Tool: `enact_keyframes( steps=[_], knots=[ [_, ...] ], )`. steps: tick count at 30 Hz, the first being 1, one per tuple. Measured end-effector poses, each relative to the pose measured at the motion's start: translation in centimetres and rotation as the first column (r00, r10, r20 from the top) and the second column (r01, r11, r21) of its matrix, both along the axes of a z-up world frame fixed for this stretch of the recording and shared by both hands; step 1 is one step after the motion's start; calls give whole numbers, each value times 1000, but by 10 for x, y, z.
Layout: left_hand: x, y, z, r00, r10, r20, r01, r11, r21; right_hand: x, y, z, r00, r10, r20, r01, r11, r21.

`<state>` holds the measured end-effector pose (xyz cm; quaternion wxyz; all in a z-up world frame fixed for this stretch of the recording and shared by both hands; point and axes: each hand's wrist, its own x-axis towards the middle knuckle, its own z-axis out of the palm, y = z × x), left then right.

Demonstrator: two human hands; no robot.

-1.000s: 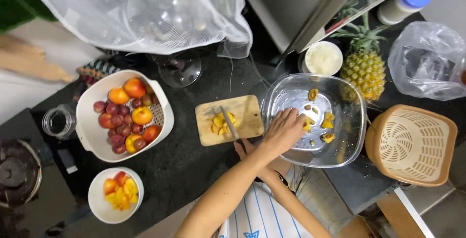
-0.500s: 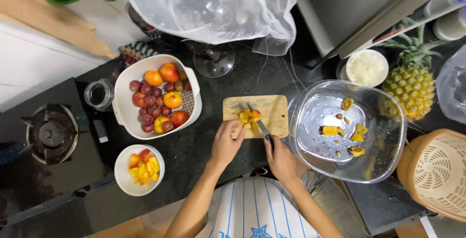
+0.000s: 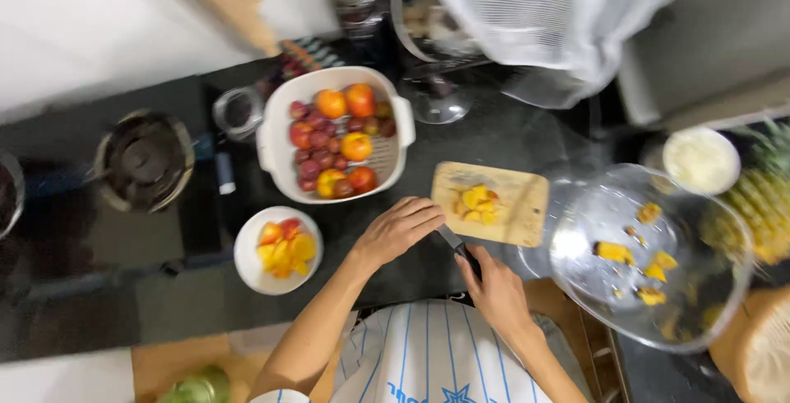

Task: The person cuts stone fruit on a wooden cutting board with a knife, slicing the flesh away from the pits and cutting it into chunks. They transfer the cut pieces into a small white bowl and drop the discarded pits and trimmings into a large glass dish beside the board.

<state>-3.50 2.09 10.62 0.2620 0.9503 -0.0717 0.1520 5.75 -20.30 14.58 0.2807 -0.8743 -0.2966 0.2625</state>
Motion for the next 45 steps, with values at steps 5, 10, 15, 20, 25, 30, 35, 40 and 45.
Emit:
enact_keyframes(
  steps=[5, 10, 15, 20, 25, 30, 35, 40, 45],
  knots=[
    [-118, 28, 47, 931, 355, 84, -352, 935, -47, -40, 62, 37, 947, 313, -77, -316, 948, -40],
    [-223, 32, -2, 520, 847, 112, -732, 509, -453, -95, 122, 3, 864, 476, -164, -461, 879, 126],
    [-257, 42, -17, 237, 961, -144, -856, 137, -498, -134, 158, -32, 809, 497, -313, -408, 859, 309],
    [-239, 34, -15, 411, 909, -61, -904, 398, -159, -122, 139, -54, 894, 316, -319, -205, 920, 335],
    [-134, -10, 11, 710, 655, -260, -695, 591, -408, -59, 59, -89, 948, -106, -299, 192, 942, 276],
    [-12, -55, -40, 853, 310, -421, -517, 616, -594, 22, -2, -130, 906, -414, -90, 424, 878, 223],
    [84, -72, -55, 749, 325, -578, -505, 844, -180, 71, -14, -161, 917, -373, 143, 298, 876, 379],
    [115, -88, -93, 665, 295, -686, -530, 834, -155, 82, 5, -161, 948, -315, 43, 293, 917, 270],
    [111, -88, -135, 758, 285, -587, -501, 830, -245, 86, 16, -143, 941, -318, -112, 336, 907, 254]
  ],
)
